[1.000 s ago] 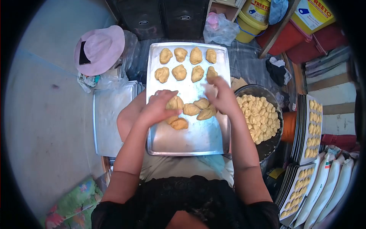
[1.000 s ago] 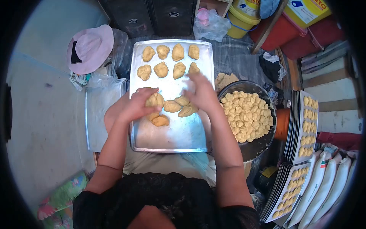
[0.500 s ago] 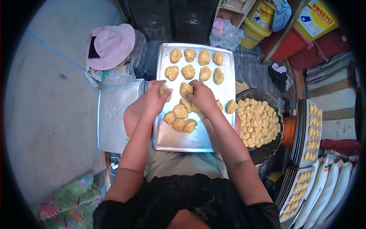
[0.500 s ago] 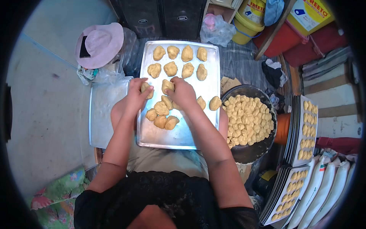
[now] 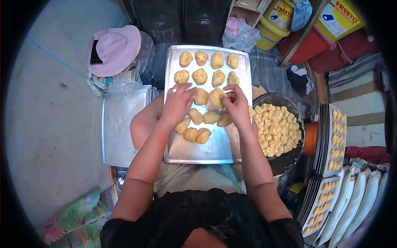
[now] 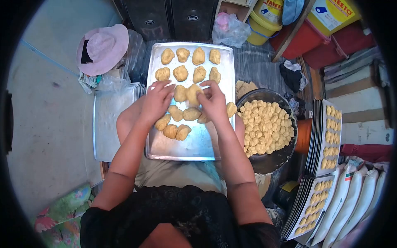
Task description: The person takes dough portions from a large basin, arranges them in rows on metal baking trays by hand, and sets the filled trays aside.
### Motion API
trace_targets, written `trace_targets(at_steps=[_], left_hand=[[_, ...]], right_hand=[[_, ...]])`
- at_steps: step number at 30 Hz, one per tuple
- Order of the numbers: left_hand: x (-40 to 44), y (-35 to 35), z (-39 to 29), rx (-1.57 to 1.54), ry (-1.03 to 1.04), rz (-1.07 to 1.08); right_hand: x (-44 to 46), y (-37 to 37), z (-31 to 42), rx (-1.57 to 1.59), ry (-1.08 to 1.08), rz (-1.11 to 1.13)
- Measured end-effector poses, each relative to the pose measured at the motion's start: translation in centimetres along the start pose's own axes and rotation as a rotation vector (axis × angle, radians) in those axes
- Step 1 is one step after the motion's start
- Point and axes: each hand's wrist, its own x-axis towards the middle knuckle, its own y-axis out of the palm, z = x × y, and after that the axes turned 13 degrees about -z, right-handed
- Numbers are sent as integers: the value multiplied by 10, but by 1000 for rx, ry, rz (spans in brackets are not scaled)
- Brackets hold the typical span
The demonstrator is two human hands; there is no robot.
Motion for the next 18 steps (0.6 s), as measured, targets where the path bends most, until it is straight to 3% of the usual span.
trace_targets(at_steps=[3,6,7,10,12,13,17,18], left_hand=[[11,14,-18,-58,147,80],[21,14,-20,40,18,376],[22,12,-20,71,27,390],[18,16,-24,68,112,208],[17,29,-34,-16,134,148],[19,35,-39,-57,147,117],[27,41,-57,-6,187,440],[25,42,-61,4,217,324]], right_hand=[[15,-1,-19,-542,-135,25],[8,-15,-10,-743,-560,-55],[6,-24,-5,-623,-362,-30],[-18,-57,26,-710,-344,179],[-31,-66,12,-881,-609,238],[-31,-67,6,-935,-642,261],[-23,-69,1,-1043,-541,341],[-19,-71,8,-1050,-548,365]])
